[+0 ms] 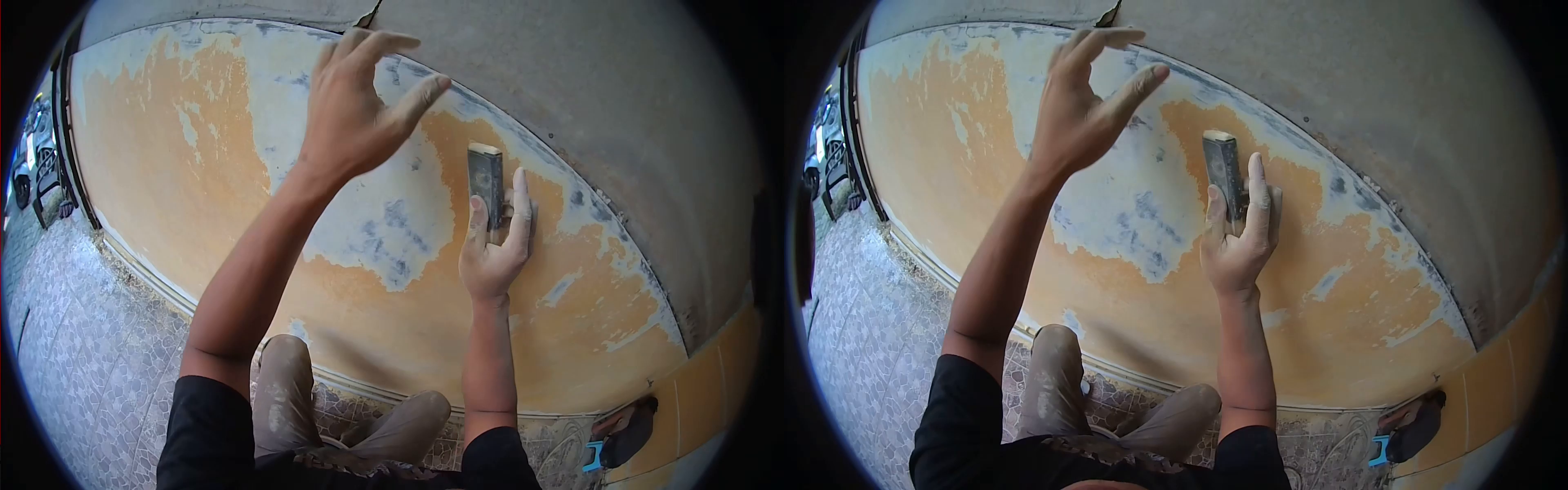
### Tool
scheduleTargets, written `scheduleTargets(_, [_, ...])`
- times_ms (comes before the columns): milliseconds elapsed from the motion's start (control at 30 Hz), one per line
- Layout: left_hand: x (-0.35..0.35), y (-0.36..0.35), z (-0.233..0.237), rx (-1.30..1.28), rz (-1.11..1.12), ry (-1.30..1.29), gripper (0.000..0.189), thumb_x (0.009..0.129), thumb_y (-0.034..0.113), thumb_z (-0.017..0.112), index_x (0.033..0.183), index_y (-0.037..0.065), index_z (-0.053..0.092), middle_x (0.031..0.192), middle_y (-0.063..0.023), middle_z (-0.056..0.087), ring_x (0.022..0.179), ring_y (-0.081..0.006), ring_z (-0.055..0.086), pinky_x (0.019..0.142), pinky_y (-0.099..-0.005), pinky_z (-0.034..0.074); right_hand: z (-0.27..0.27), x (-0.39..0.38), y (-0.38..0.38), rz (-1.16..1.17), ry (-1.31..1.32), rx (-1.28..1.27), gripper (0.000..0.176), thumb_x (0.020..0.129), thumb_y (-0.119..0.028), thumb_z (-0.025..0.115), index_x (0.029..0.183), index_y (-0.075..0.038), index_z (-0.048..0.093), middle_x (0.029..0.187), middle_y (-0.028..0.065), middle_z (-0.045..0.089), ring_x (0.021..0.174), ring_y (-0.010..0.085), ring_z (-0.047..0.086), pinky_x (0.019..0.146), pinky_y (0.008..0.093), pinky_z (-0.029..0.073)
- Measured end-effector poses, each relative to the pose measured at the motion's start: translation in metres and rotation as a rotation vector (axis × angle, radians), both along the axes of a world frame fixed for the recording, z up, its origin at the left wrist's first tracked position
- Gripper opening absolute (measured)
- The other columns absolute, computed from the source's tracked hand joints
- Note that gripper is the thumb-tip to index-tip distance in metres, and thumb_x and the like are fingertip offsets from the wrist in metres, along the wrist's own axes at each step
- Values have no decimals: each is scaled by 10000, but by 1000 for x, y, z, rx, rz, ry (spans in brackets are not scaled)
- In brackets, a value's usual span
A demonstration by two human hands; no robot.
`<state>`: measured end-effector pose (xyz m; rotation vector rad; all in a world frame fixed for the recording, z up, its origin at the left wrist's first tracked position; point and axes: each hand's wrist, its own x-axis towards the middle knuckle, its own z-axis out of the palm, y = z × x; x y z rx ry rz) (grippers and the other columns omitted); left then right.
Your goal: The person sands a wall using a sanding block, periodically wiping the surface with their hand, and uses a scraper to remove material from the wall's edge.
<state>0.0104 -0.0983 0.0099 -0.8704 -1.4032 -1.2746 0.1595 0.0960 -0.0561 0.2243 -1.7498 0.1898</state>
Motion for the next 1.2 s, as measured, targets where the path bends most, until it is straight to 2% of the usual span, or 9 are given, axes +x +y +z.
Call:
scheduleTargets(33, [-18,2,10,52,212,43,498,992,511,789,1287,109,768,1326,-113,725,1325,-315,626,1202,-472,414,3,-6,3,-3,-2,1,535,1035,-78,777,1519,58,595,1093,82,611,948,191,622,796,354,545])
scheduleTargets(100, [-45,17,23,209,370,185,391,942,399,832,1200,111,769,1262,-110,709,1265,-363,618,1127,-508,436,5,-24,12,-123,35,304,542,983,-10,785,1510,7,660,1040,82,581,895,221,603,748,393,534])
scheduleTargets(300, [-81,51,-6,99,320,212,348,1011,438,711,1166,134,782,1263,-63,714,1328,-291,628,1313,-492,310,66,-86,-23,-156,174,370,515,960,12,789,1468,-37,715,974,70,545,852,223,561,752,373,524])
scheduleTargets(333, [-62,33,-1,-109,225,61,434,1029,348,687,1317,23,704,1415,-208,651,1444,-413,539,1317,-560,271,74,-89,-27,-147,173,354,516,962,10,788,1471,-39,714,978,71,550,855,223,558,759,368,524])
scheduleTargets(433, [-64,34,-2,0,243,185,327,1009,328,705,1136,27,721,1243,-193,663,1329,-385,592,1293,-571,302,58,-82,-19,-125,205,335,514,963,1,794,1470,-11,705,983,77,568,865,228,562,776,361,525])
scheduleTargets(633, [-67,30,-4,-48,241,152,361,1017,354,693,1202,45,721,1293,-189,664,1375,-379,571,1308,-563,278,-26,-49,0,-252,218,249,499,959,43,794,1449,37,700,1001,88,611,877,222,572,720,360,534])
scheduleTargets(867, [-70,33,-7,-44,224,133,367,1010,354,705,1223,56,720,1322,-175,661,1417,-374,545,1323,-566,245,82,-73,-15,-248,153,444,496,943,1,826,1430,-11,735,975,51,547,828,200,539,698,328,502])
scheduleTargets(1033, [-80,40,-14,-1,317,184,409,1045,473,672,1283,156,772,1326,-84,721,1410,-297,599,1353,-513,237,-36,-47,12,-195,201,242,500,933,45,816,1425,20,726,975,62,587,853,208,552,707,335,511])
scheduleTargets(1200, [-78,38,-13,-26,320,154,413,1050,480,644,1285,162,761,1343,-92,709,1407,-306,596,1361,-517,214,0,-56,1,-219,198,267,498,931,61,802,1422,22,726,982,74,611,865,211,569,714,343,521])
